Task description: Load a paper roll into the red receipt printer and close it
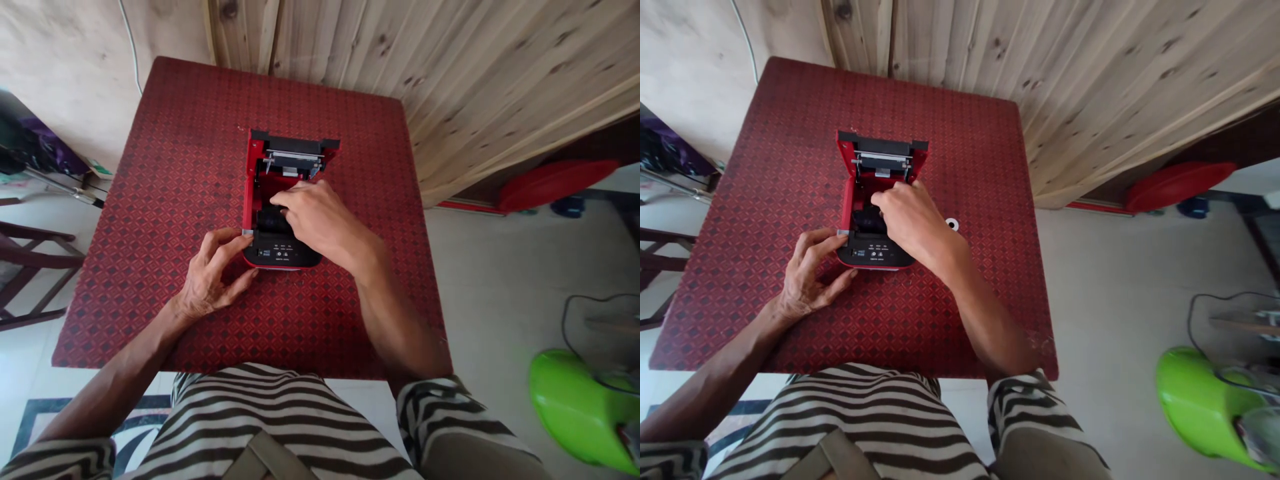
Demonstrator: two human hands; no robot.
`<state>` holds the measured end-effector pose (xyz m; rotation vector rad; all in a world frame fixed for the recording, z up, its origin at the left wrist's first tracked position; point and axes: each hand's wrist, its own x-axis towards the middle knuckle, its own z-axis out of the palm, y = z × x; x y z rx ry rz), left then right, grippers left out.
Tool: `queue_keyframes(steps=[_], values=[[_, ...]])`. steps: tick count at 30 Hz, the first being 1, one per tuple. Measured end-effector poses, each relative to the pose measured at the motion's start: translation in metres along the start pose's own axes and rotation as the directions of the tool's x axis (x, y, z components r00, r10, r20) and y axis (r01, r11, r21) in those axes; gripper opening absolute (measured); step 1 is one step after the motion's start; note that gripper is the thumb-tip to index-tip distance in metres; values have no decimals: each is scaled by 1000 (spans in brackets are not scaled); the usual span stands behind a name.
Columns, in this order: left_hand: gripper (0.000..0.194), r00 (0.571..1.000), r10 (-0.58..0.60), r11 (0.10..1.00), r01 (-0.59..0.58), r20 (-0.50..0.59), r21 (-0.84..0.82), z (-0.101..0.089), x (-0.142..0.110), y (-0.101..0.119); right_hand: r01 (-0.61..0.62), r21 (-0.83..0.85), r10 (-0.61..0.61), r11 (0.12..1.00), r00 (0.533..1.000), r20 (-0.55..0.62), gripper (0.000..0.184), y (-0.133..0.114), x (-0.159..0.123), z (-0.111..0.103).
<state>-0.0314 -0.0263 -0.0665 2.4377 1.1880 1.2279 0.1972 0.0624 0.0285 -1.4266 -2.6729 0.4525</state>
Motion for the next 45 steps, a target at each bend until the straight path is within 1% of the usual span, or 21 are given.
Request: queue_keyframes(steps=[2,3,4,6,8,9,11,13,14,16,18,19,21,24,27,29,33,36,39,43,45], values=[[65,1000,-2,1000,2,0,-2,-1,1,1,103,178,-89,979,992,-87,44,4,-16,-5],[63,1000,-7,1000,7,-1,-6,-3,2,2,158,252,-128,955,983,-130,44,6,-23,-7],[61,1000,-13,1000,13,-3,-14,-4,3,3,204,306,-158,930,973,-169,41,8,-30,-8],[59,999,-34,999,34,-5,-38,-10,7,6,267,356,-194,896,954,-226,34,11,-39,-6],[57,998,-70,996,69,-10,-53,-19,15,8,291,351,-199,890,941,-276,34,12,-41,0],[55,996,-88,995,87,-17,-57,-24,22,8,296,335,-195,894,933,-304,31,12,-40,4],[51,993,-107,993,104,-43,-59,-34,40,6,304,296,-190,906,914,-357,18,11,-38,12],[48,994,-81,995,77,-79,-58,-40,64,1,309,260,-187,915,895,-406,11,9,-36,18],[49,993,-48,998,43,-111,-52,-42,78,-3,309,242,-186,920,886,-424,9,8,-37,19],[57,996,-29,999,31,-82,18,-40,107,-14,294,207,-174,933,873,-455,8,6,-39,22],[71,999,-30,999,32,-35,43,-34,133,-27,261,172,-154,950,869,-471,10,3,-42,24],[76,999,-35,999,35,4,31,-30,142,-32,244,156,-145,957,870,-472,12,1,-43,24],[77,994,-53,998,57,97,-39,-22,153,-38,216,125,-135,968,875,-466,17,-3,-47,25],[70,987,-29,996,42,158,-82,-21,148,-31,218,66,-161,974,863,-479,22,-10,-54,26],[61,977,50,996,-33,205,-83,-28,127,-16,219,-8,-192,976,837,-513,21,-15,-65,27],[59,966,89,994,-70,244,-86,-32,110,-10,200,-47,-195,979,833,-517,20,-16,-71,29],[66,949,141,990,-128,283,-63,-31,83,-12,169,-66,-178,983,832,-525,24,-16,-76,34],[71,937,170,985,-162,305,-53,-28,72,-17,151,-45,-152,988,834,-530,26,-16,-75,38],[79,932,184,982,-189,313,-12,-25,67,-19,147,-32,-142,989,836,-530,26,-16,-75,38],[87,931,241,965,-259,275,30,-22,66,-18,168,-44,-164,985,818,-552,23,-15,-76,38],[89,930,244,962,-268,276,52,-21,66,-18,166,-14,-146,986,823,-550,24,-14,-77,38]])
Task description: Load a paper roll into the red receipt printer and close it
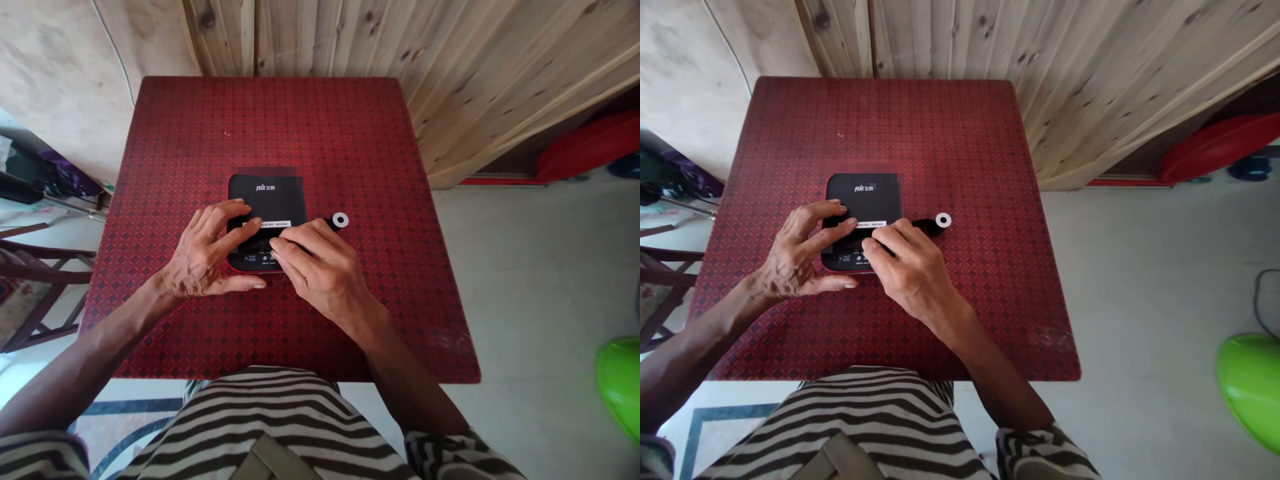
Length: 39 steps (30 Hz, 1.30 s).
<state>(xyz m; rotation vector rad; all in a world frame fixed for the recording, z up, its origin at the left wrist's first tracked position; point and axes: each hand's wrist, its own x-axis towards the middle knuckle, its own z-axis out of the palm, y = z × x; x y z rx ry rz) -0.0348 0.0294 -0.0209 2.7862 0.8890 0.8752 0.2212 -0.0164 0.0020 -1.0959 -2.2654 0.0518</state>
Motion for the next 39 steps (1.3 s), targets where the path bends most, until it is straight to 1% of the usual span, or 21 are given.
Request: queue_keyframes(steps=[4,7,10,12,14,15,17,19,20,22,24,28,30,39], values=[[88,1000,-15,999,15,12,47,2,0,0,-32,47,32,998,999,1,23,1,0,1],[90,1000,2,998,-1,-4,62,2,0,-1,-3,38,4,999,999,-44,21,2,0,2],[86,1000,-8,999,8,4,35,2,-2,3,2,61,3,998,996,-89,18,3,-2,1],[81,998,-60,998,60,-1,12,2,-6,10,-54,98,67,994,988,-136,24,4,-8,-1],[78,990,-130,991,131,-62,-1,3,-13,19,-132,138,159,982,964,-213,32,5,-18,-3],[75,980,-167,986,168,-109,-4,4,-17,24,-170,160,207,972,946,-250,32,5,-25,-3],[70,955,-221,974,226,-199,0,8,-27,33,-246,201,297,948,912,-284,24,4,-41,0],[66,940,-234,969,248,-249,23,13,-35,39,-321,241,378,916,890,-253,12,2,-56,9],[64,939,-225,969,244,-260,41,15,-38,40,-351,262,410,899,884,-225,9,1,-62,16],[61,943,-194,971,224,-272,83,20,-41,39,-391,296,452,872,874,-178,8,-1,-71,30],[57,943,-174,969,215,-285,122,23,-41,37,-404,300,461,864,875,-151,11,1,-75,44],[57,936,-163,966,216,-312,144,25,-40,36,-350,238,392,906,906,-162,20,9,-74,62],[58,933,-160,969,211,-323,130,26,-40,37,-335,228,377,914,909,-178,22,13,-73,66],[59,923,-219,966,250,-318,60,24,-40,40,-361,240,409,901,892,-194,23,14,-76,75]])
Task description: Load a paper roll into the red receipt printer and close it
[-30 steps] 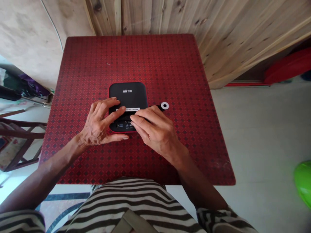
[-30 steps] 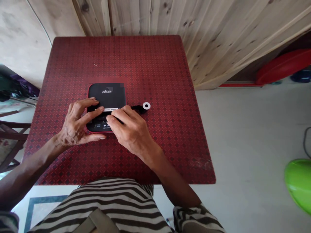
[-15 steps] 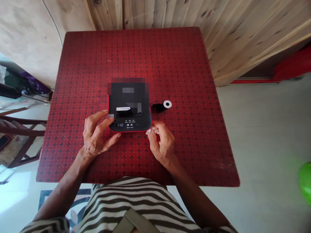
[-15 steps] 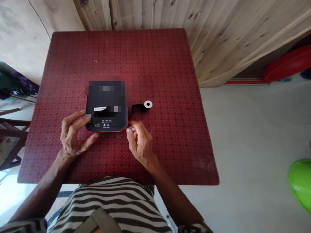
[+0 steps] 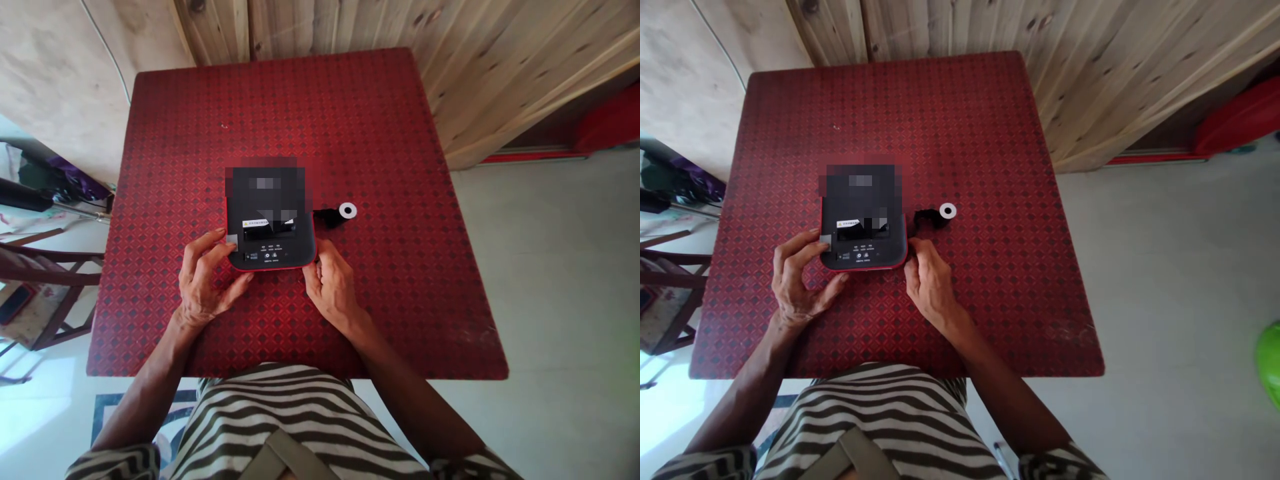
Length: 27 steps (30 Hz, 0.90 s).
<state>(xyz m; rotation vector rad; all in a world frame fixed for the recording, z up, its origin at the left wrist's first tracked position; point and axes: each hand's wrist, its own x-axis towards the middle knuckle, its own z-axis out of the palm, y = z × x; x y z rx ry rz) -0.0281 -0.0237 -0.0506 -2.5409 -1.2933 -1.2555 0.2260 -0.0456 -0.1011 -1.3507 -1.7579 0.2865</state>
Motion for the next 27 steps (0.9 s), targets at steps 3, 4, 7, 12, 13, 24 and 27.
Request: queue_keyframes(steps=[3,4,7,12,13,24,27], values=[[57,1000,-14,1000,14,-1,-14,0,1,1,11,1,-11,1000,1000,-8,27,1,0,2],[56,1000,-20,1000,20,-3,-19,1,2,1,16,1,-16,1000,1000,-9,28,2,0,3],[54,999,-42,998,41,-19,-47,2,2,2,10,-3,-10,1000,1000,-2,31,2,-1,4],[52,995,-99,987,94,-31,-131,4,3,3,-16,-4,16,1000,1000,23,31,2,-2,4],[51,994,-108,984,103,-27,-143,4,4,3,-14,0,14,1000,1000,26,32,2,-2,4],[47,987,-160,967,159,14,-200,6,4,1,17,12,-17,1000,1000,-4,32,1,0,3],[47,990,-137,973,132,-12,-189,8,1,-2,22,18,-22,1000,1000,5,30,-2,1,0]])
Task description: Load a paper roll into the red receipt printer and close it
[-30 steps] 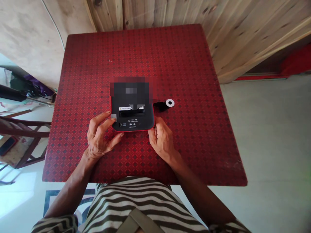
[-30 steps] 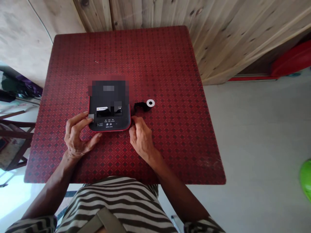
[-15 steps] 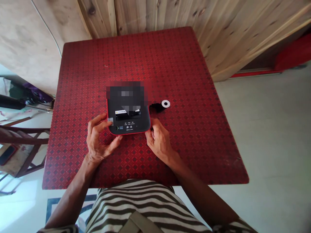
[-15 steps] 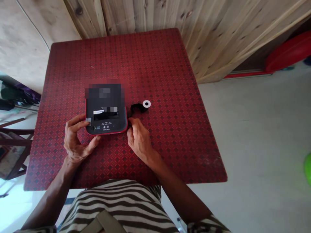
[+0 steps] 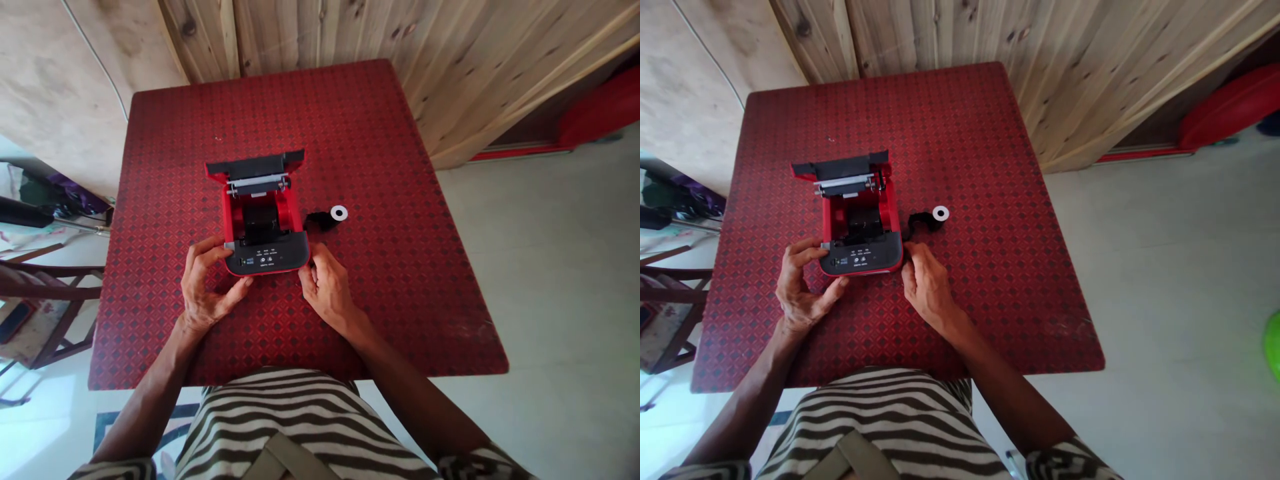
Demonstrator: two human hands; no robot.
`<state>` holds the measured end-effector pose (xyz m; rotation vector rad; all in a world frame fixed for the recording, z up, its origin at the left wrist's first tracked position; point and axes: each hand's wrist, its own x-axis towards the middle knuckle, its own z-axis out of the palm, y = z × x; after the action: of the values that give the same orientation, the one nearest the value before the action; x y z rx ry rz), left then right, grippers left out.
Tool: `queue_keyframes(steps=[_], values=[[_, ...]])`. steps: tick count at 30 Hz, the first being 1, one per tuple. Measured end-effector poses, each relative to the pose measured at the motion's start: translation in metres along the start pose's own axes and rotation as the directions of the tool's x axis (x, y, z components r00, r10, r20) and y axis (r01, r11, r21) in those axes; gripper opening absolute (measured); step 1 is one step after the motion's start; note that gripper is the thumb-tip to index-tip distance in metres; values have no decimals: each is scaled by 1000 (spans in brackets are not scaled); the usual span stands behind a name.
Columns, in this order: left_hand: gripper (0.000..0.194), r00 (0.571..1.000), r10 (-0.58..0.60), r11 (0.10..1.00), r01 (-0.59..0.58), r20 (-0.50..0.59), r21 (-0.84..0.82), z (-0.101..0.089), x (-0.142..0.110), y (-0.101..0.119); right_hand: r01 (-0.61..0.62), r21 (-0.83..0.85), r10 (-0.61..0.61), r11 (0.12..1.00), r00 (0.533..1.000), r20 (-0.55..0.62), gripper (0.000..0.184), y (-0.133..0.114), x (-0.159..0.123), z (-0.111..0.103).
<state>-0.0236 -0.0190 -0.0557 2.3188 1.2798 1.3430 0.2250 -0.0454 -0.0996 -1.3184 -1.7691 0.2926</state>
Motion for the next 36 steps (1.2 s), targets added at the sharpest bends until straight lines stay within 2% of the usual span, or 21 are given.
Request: queue_keyframes(steps=[4,6,8,9,11,13,15,18,22,24,27,31,33,36], values=[[50,998,68,997,-68,-12,42,1,-2,-2,4,-78,-8,997,999,-45,30,-11,14,-24],[53,996,88,995,-87,-3,55,1,-2,-2,48,-134,-61,990,994,-92,25,-21,32,-40],[56,995,101,993,-101,2,62,1,-3,-1,137,-173,-148,975,987,-57,19,-30,57,-51],[58,995,104,992,-104,5,66,1,-4,0,188,-192,-190,963,982,13,18,-35,72,-53],[62,994,107,991,-107,13,74,1,-5,0,278,-236,-221,931,945,241,20,-43,103,-49],[65,993,112,990,-114,24,80,1,-7,0,320,-276,-156,906,861,484,24,-49,130,-38],[67,993,115,990,-117,30,81,1,-9,-1,322,-326,-50,889,775,630,26,-54,150,-23],[67,994,102,991,-104,36,78,2,-12,-2,331,-399,47,855,717,696,26,-60,165,-6],[66,996,86,992,-89,40,87,3,-13,-1,340,-395,73,854,673,736,19,-59,169,4],[65,996,84,991,-88,39,96,3,-12,0,313,-363,59,878,680,731,13,-55,169,6],[64,995,90,990,-93,40,104,3,-10,1,342,-330,-20,880,721,693,5,-48,168,5],[63,995,90,988,-94,36,121,3,-11,0,392,-355,-112,849,790,603,9,-50,158,-4],[63,996,85,988,-89,37,128,3,-12,-2,357,-333,-140,873,837,529,7,-58,150,-18],[63,995,89,989,-94,45,115,3,-13,-3,262,-192,-174,946,908,382,8,-75,135,-55]])
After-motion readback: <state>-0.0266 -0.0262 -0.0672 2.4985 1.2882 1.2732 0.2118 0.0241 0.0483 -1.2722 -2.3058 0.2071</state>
